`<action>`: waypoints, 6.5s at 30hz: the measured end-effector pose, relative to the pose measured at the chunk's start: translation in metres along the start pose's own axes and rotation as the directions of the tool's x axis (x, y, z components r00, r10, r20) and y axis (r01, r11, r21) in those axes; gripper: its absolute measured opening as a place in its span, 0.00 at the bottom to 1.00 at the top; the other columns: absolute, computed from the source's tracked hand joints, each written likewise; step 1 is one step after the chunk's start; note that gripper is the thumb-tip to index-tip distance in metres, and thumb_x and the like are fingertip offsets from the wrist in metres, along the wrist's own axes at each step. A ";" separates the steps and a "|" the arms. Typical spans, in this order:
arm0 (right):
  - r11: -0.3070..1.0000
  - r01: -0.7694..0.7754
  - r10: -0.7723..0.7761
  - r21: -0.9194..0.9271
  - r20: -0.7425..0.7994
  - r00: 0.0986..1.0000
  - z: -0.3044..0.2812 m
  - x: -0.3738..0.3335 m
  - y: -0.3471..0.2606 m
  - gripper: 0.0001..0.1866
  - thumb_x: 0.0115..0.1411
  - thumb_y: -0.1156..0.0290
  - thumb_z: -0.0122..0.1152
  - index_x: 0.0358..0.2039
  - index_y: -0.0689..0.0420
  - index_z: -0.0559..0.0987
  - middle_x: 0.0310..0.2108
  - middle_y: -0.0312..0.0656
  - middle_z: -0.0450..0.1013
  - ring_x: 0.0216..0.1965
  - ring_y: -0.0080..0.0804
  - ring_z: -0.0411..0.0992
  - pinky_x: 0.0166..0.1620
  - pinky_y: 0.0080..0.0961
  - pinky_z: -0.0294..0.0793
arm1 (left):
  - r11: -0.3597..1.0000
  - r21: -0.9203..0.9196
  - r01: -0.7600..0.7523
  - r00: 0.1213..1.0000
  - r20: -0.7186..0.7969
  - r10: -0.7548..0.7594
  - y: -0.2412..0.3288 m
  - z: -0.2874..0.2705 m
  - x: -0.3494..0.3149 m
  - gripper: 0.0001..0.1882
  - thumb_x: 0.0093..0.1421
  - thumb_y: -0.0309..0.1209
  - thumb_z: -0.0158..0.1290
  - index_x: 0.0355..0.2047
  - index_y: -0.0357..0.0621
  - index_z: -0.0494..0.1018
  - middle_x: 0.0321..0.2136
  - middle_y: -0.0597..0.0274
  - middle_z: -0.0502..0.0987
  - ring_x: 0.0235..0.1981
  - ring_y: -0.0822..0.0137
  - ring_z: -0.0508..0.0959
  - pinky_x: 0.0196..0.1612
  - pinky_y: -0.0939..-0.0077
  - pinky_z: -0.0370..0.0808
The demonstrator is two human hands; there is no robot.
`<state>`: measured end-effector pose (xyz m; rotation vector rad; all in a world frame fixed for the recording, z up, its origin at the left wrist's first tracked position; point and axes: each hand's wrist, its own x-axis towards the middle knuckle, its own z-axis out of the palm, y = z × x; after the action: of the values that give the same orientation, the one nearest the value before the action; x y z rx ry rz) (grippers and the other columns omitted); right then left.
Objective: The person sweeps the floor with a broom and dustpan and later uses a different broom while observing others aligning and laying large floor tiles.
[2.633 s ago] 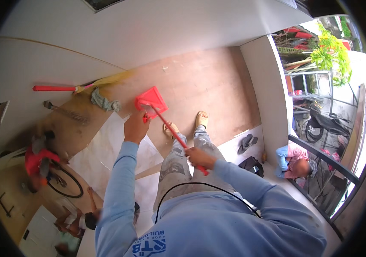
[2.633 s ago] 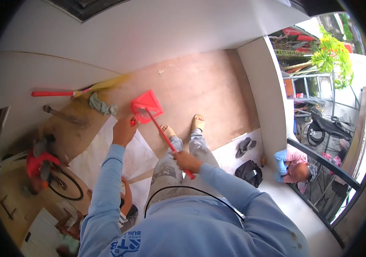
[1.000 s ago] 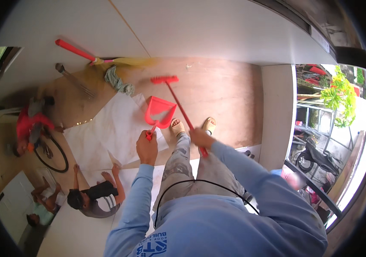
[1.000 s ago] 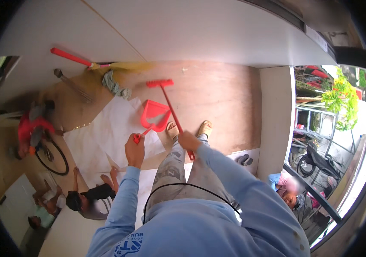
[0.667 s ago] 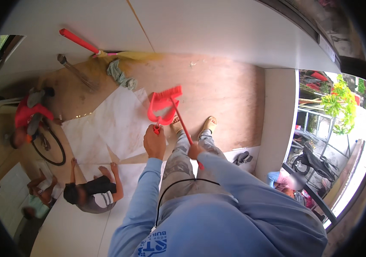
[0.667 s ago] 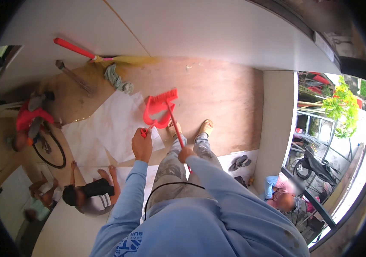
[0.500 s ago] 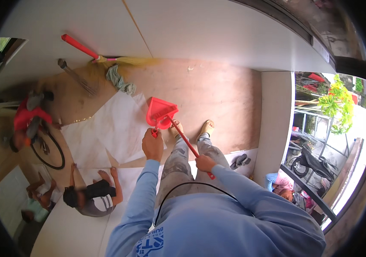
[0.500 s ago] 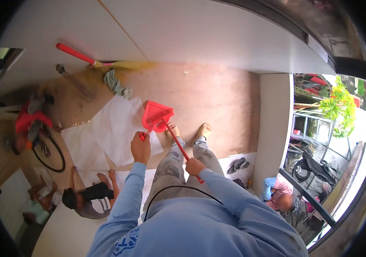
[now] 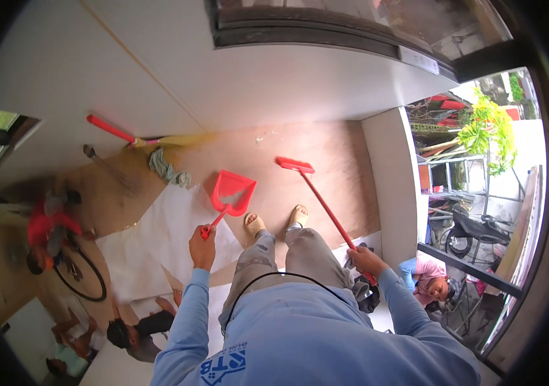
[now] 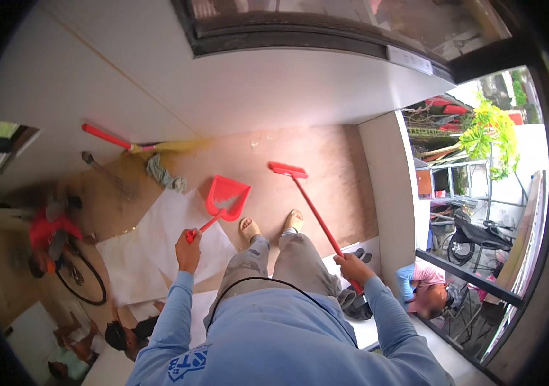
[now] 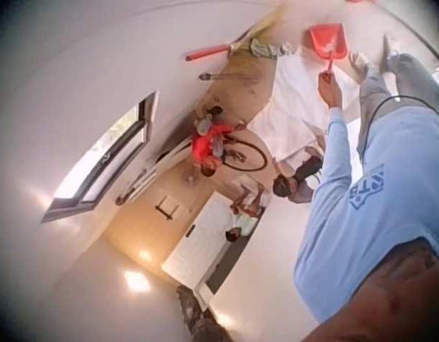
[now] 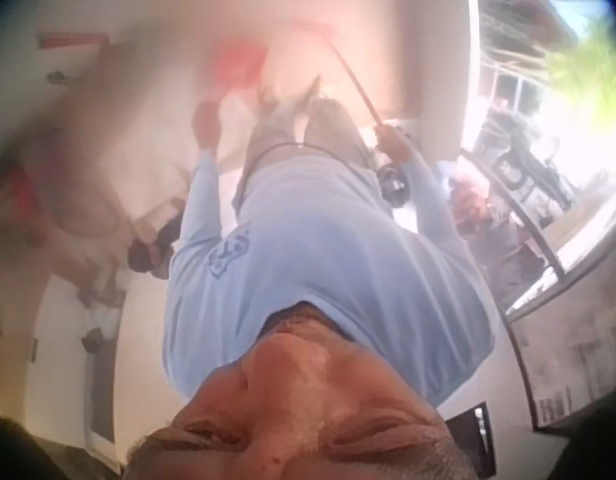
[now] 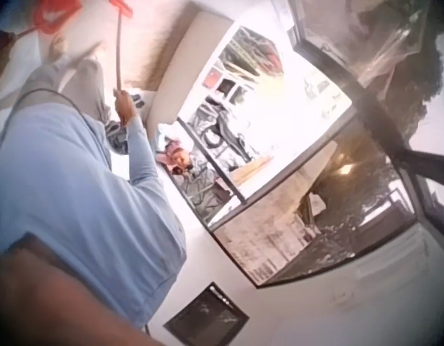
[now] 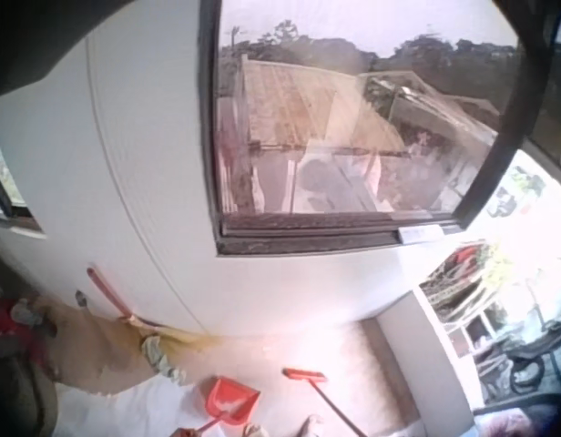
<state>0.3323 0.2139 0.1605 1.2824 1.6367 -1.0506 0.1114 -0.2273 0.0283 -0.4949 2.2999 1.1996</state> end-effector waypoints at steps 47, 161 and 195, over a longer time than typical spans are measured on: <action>0.051 0.081 0.199 0.995 -0.089 0.976 -0.011 0.123 0.293 0.11 0.62 0.63 0.63 0.36 0.57 0.83 0.26 0.40 0.77 0.24 0.31 0.73 0.25 0.35 0.69 | 0.897 -0.405 0.176 0.399 0.863 0.312 0.740 0.823 -0.226 0.18 0.71 0.39 0.53 0.50 0.36 0.68 0.51 0.46 0.78 0.50 0.58 0.81 0.46 0.66 0.85; 0.336 0.012 0.789 0.942 -0.288 0.542 0.031 -0.050 0.148 0.19 0.64 0.46 0.56 0.37 0.47 0.82 0.29 0.49 0.80 0.34 0.54 0.79 0.41 0.51 0.77 | -0.331 -0.334 -0.883 -0.397 0.907 0.142 0.909 0.565 -0.519 0.14 0.61 0.37 0.62 0.41 0.40 0.80 0.34 0.53 0.81 0.36 0.64 0.78 0.45 0.68 0.74; -0.748 -0.018 0.559 0.664 0.643 0.524 0.036 0.074 -0.102 0.31 0.57 0.40 0.63 0.24 0.61 0.84 0.19 0.47 0.79 0.25 0.38 0.81 0.33 0.37 0.78 | 0.046 -0.830 -0.556 -0.279 0.134 -0.951 0.443 0.716 -0.629 0.23 0.61 0.50 0.64 0.40 0.39 0.82 0.34 0.49 0.85 0.36 0.54 0.85 0.41 0.64 0.79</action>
<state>0.2224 0.1896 0.0932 3.0700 -1.0937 -1.4179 0.5740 0.6662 0.3301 -3.7290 0.2305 1.5380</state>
